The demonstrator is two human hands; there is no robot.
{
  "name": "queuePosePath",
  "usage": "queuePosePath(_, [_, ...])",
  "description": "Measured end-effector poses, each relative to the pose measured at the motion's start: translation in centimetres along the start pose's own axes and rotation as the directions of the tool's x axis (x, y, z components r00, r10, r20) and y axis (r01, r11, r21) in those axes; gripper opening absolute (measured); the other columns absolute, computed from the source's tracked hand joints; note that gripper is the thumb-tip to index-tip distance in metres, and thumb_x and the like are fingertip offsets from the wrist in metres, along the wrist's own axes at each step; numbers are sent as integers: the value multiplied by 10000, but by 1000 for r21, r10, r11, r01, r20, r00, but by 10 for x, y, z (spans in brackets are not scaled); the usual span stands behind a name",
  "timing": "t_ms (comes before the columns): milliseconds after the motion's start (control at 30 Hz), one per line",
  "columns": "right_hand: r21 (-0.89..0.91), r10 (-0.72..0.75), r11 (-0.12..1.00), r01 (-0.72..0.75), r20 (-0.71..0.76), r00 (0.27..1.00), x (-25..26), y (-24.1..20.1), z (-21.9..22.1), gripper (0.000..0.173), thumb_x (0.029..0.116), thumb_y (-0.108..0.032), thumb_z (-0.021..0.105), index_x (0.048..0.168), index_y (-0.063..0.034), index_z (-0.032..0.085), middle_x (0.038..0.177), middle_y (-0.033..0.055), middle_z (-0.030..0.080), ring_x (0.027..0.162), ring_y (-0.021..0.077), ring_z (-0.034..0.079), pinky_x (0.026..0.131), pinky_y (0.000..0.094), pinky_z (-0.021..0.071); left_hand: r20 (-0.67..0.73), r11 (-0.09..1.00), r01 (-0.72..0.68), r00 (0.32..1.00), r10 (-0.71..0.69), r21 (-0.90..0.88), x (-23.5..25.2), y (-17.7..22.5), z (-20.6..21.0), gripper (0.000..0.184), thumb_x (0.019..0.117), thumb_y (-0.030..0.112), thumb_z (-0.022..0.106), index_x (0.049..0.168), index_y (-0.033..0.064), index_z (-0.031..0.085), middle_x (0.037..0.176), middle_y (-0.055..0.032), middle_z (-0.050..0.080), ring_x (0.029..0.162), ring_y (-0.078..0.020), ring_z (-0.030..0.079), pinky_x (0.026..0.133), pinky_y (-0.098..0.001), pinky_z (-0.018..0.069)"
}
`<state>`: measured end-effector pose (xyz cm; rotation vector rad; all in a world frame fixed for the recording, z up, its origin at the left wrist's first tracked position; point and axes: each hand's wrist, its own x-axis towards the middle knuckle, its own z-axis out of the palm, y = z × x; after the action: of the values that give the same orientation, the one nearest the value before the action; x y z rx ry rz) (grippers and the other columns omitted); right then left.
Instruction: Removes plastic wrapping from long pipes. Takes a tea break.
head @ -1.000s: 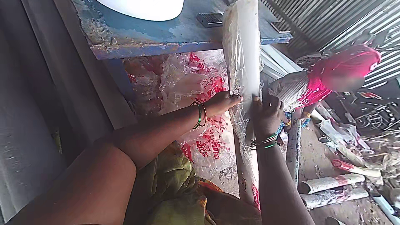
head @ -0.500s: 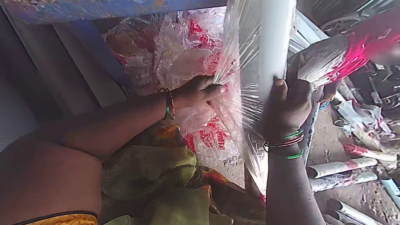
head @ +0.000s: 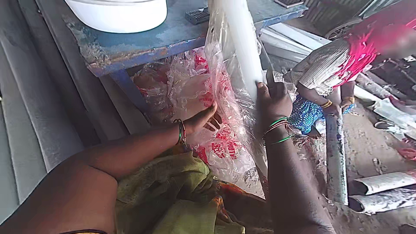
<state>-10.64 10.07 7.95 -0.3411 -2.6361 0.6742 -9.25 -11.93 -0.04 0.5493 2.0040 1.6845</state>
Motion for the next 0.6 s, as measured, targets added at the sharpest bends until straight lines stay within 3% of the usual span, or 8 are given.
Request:
queuePosePath(100, [-5, 3, 1000, -3, 11, 1000, 1, 1, 0, 609, 974, -597, 565, 1180, -30, 647, 1166, 222, 669, 1108, 387, 641, 898, 610, 461, 60, 991, 135, 989, -136, 14, -23, 19, 32, 549, 1123, 414, 229, 1379, 1, 487, 1155, -127, 664, 1004, -168, 661, 883, -346, 540])
queuePosePath(133, [2, 5, 1000, -5, 14, 1000, 2, 2, 1, 605, 973, -601, 563, 1179, -38, 650, 1168, 213, 671, 1113, 379, 642, 903, 607, 463, 74, 981, 195, 978, -194, -14, -28, 32, 45, 471, 1123, 360, 328, 1379, -3, 484, 1196, -150, 652, 1041, -181, 645, 897, -348, 524])
queuePosePath(233, [18, 17, 1000, -17, 25, 1000, 5, 3, 1, 635, 965, -624, 558, 1203, -42, 646, 1202, 205, 670, 1149, 378, 635, 925, 602, 467, 111, 963, 266, 959, -260, -37, -22, 52, 84, 439, 1085, 327, 498, 1359, -14, 536, 1176, -135, 649, 1018, -135, 637, 876, -307, 529])
queuePosePath(333, [60, 2, 998, -5, 56, 998, 5, 7, 0, 639, 966, -619, 563, 1216, -36, 642, 1234, 216, 659, 1174, 385, 627, 947, 603, 465, 100, 959, 284, 954, -284, 14, -4, 42, 115, 442, 1053, 384, 567, 1243, -4, 658, 1068, -100, 690, 892, -85, 627, 795, -265, 511])
queuePosePath(400, [93, -8, 996, 1, 72, 997, 7, 8, -1, 623, 967, -613, 568, 1221, -50, 647, 1243, 201, 661, 1178, 376, 626, 954, 597, 464, 102, 978, 208, 973, -207, 1, 6, 31, 130, 389, 1075, 306, 536, 1269, -18, 628, 1035, -94, 680, 869, -71, 614, 789, -241, 502])
queuePosePath(500, [106, -13, 994, 2, 103, 995, 11, 12, -2, 608, 972, -604, 564, 1230, -60, 645, 1250, 192, 668, 1174, 374, 633, 946, 604, 468, 97, 992, 83, 993, -73, -100, 9, 15, 145, 251, 1070, 100, 479, 1115, -92, 636, 917, -75, 671, 828, -50, 618, 801, -225, 519])
queuePosePath(600, [154, 6, 987, -35, 187, 982, 14, 27, -8, 538, 1021, -543, 528, 1261, -71, 627, 1229, 188, 675, 1159, 366, 641, 951, 605, 465, 89, 999, 35, 995, -35, 6, 9, -1, 139, 343, 1104, 146, 416, 1123, -114, 638, 914, -112, 689, 832, -73, 627, 841, -266, 522])
